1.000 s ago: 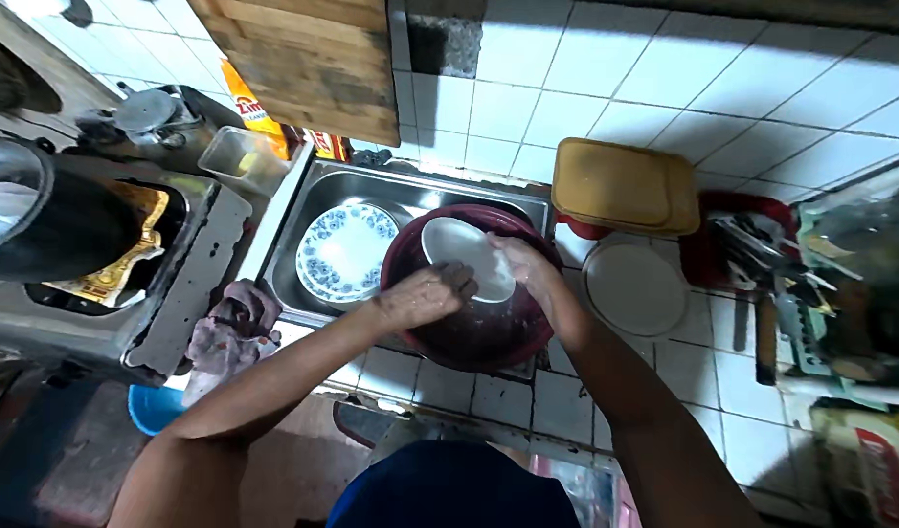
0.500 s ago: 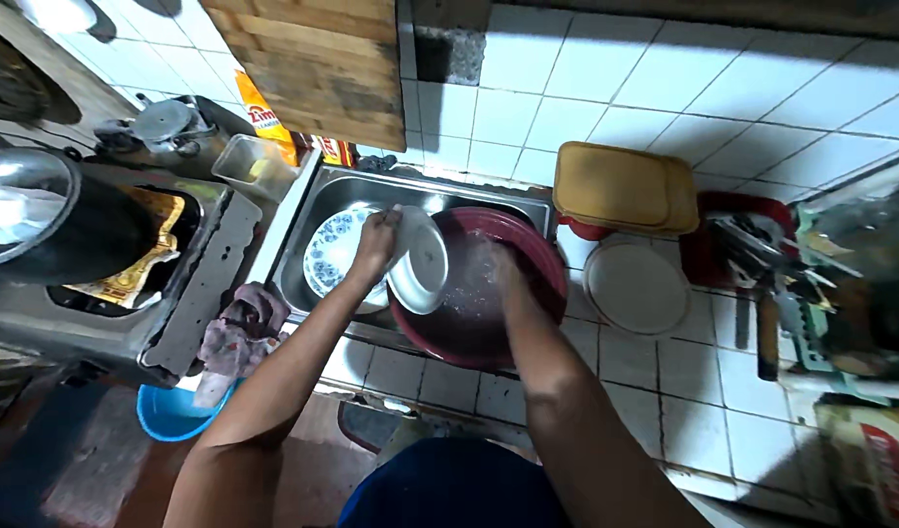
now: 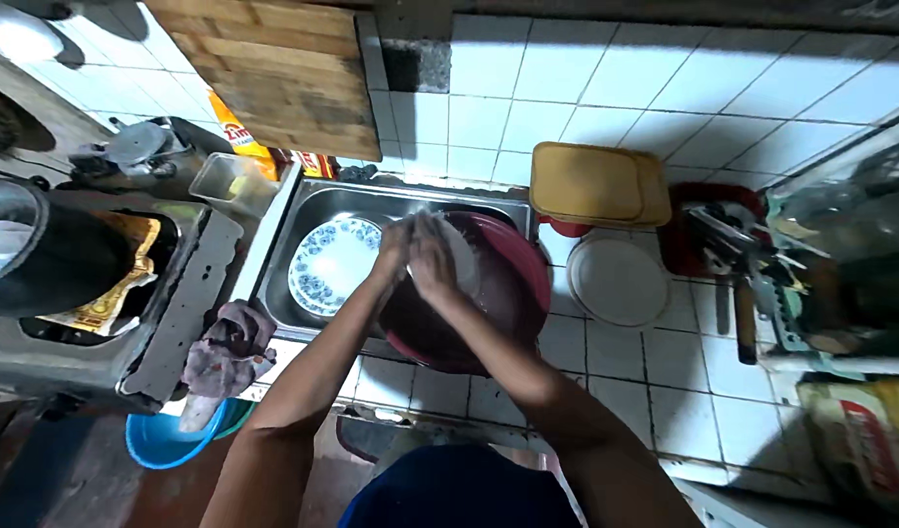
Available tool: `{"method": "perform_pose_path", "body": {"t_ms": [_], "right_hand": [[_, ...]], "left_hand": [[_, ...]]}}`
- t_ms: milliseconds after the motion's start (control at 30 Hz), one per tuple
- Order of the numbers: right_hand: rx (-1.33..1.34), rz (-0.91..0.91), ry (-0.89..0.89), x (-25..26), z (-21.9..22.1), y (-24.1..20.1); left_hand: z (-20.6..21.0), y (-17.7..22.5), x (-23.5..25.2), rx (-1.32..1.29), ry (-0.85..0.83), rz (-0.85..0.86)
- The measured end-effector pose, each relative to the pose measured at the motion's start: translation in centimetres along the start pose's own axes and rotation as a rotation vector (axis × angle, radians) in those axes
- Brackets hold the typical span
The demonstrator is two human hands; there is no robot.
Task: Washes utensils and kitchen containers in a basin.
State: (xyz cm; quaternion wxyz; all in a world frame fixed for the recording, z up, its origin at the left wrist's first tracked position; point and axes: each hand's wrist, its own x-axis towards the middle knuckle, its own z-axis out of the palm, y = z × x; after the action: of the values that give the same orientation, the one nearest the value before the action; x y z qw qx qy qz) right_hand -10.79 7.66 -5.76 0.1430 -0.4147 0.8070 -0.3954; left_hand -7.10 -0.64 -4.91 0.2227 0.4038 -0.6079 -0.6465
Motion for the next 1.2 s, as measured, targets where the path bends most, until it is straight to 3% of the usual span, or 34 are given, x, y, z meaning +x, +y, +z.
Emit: {"method": "perform_pose_path", "body": {"t_ms": [100,267,367,433,533,600,667,733,800,833,900,1000,1100,1200], "right_hand": [[-0.012,-0.034,-0.044,-2.5,0.3,-0.3],[0.112,0.187,-0.083,2.9,-1.4,5.2],[0.163,0.21,-0.092,0.3,-1.8,6.9],[0.086,0.074,-0.101,-3.3,-2.1,7.0],[-0.104,-0.3,-0.087,-6.5,-2.8,7.3],[-0.204,-0.497,-0.009,-6.6,-3.9,7.6],[-0.274,-0.574,0.136,-6.5,-5.5,7.5],[-0.252,-0.506,0.274,-6.8,-7.5,7.3],[-0.116,-0.298,0.368,-8.0,-10.0,7.2],[-0.066,-0.157,0.395,-8.8,-11.6,7.1],[-0.064,0.123,0.439,-10.4,-15.0,7.1],[0.055,0.296,0.599,-12.9,-18.8,10.2],[0.198,0.43,0.765,-14.6,-21.3,13.4],[0.24,0.497,0.802,-16.3,-22.5,17.5]], "left_hand": [[-0.1,-0.5,-0.1,-0.033,-0.004,-0.01],[0.7,-0.3,-2.0,0.044,-0.023,-0.005],[-0.5,-0.4,-1.6,-0.027,0.038,-0.065],[-1.9,-1.0,-0.6,-0.089,0.091,-0.1],[-3.8,-1.8,-0.1,-0.213,0.099,-0.246],[-4.0,-1.8,-0.5,-0.256,0.036,-0.336],[-3.9,-1.6,-0.8,-0.277,-0.108,-0.422],[-3.5,-1.2,-1.1,-0.29,-0.317,-0.459],[-3.4,-0.7,-1.2,-0.203,-0.478,-0.361],[-3.4,-0.4,-1.5,-0.142,-0.429,-0.262],[-4.2,-0.8,-1.5,-0.003,-0.178,-0.027],[-8.2,-4.3,-0.3,0.436,0.117,0.158],[-10.7,-8.9,-0.5,0.789,0.103,0.114],[-10.3,-13.1,-0.9,1.019,0.021,0.092]]}}
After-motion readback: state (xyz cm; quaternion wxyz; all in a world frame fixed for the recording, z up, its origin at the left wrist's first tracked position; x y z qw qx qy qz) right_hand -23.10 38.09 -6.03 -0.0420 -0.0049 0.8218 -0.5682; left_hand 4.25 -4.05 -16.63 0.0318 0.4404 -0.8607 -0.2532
